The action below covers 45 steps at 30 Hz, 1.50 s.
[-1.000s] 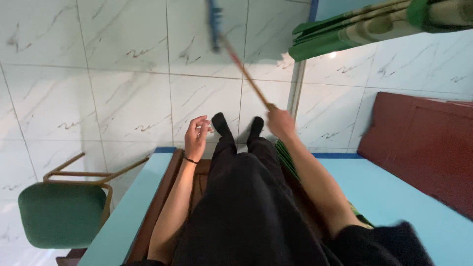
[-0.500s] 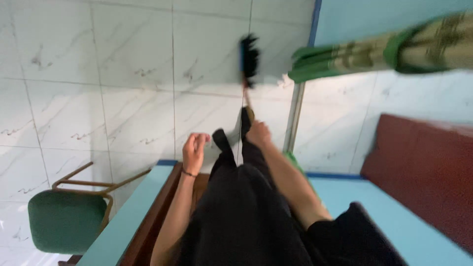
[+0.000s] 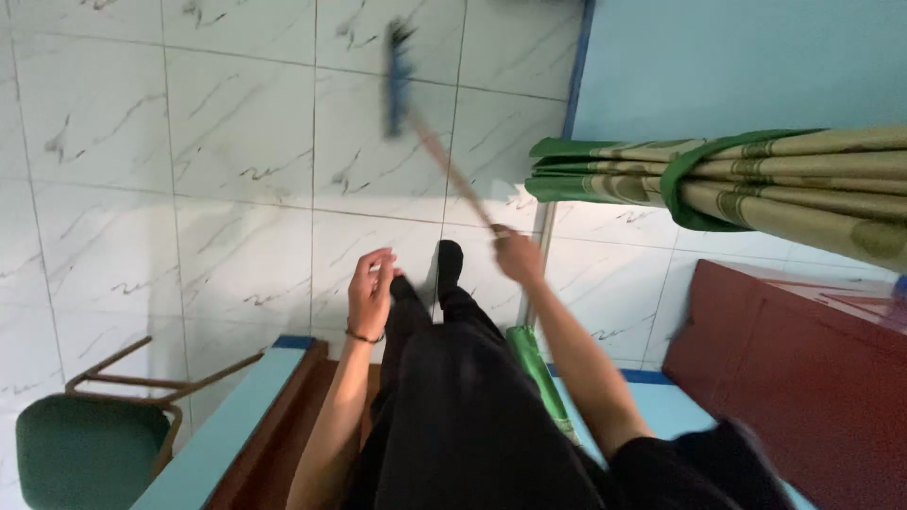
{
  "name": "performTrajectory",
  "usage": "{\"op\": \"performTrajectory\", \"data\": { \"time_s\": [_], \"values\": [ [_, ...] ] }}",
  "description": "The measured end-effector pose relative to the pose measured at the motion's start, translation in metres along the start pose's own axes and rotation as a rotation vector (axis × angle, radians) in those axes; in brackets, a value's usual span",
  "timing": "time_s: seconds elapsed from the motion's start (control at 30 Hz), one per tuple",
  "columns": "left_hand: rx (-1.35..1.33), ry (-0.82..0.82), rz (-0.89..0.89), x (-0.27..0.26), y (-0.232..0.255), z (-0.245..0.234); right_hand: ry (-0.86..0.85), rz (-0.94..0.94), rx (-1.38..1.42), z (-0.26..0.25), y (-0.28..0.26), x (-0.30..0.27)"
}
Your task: Sweeping the tiled floor of a room using a broom.
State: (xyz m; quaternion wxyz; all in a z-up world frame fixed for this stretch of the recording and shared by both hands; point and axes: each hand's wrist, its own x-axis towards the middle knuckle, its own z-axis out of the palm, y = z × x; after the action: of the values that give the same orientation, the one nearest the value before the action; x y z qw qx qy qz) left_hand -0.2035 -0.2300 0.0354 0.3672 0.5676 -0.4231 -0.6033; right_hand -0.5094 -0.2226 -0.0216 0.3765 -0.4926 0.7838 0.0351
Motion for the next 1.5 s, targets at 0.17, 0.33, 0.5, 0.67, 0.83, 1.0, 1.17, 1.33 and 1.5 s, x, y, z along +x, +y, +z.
{"op": "performTrajectory", "data": {
  "time_s": [0.17, 0.33, 0.5, 0.67, 0.83, 1.0, 1.17, 1.33, 1.5],
  "values": [
    [0.083, 0.004, 0.034, 0.008, -0.003, 0.006, 0.111, 0.137, -0.063, -0.068, 0.038, -0.009],
    [0.133, 0.060, 0.022, 0.024, -0.009, 0.007, 0.160, 0.264, -0.102, -0.015, 0.142, 0.115],
    [0.115, 0.066, -0.031, 0.046, 0.023, -0.006, -0.024, 0.004, -0.215, 0.032, 0.096, 0.168],
    [0.205, 0.178, 0.021, 0.092, 0.030, -0.011, -0.263, 0.017, -0.235, 0.040, -0.027, 0.184],
    [0.104, 0.145, -0.045, 0.140, 0.078, -0.016, -0.309, 0.017, -0.097, 0.014, -0.137, 0.200],
    [0.211, 0.113, 0.010, 0.198, 0.119, -0.007, -0.168, -0.091, 0.086, -0.044, -0.150, 0.222],
    [0.096, 0.067, 0.057, 0.245, 0.132, 0.006, -0.080, -0.168, 0.015, -0.131, -0.118, 0.216],
    [0.148, 0.096, 0.076, 0.251, 0.132, 0.012, 0.027, -0.116, -0.233, -0.151, -0.084, 0.206],
    [0.130, 0.088, -0.042, 0.232, 0.105, 0.011, -0.159, 0.073, -0.123, -0.093, -0.065, 0.267]
  ]
}}
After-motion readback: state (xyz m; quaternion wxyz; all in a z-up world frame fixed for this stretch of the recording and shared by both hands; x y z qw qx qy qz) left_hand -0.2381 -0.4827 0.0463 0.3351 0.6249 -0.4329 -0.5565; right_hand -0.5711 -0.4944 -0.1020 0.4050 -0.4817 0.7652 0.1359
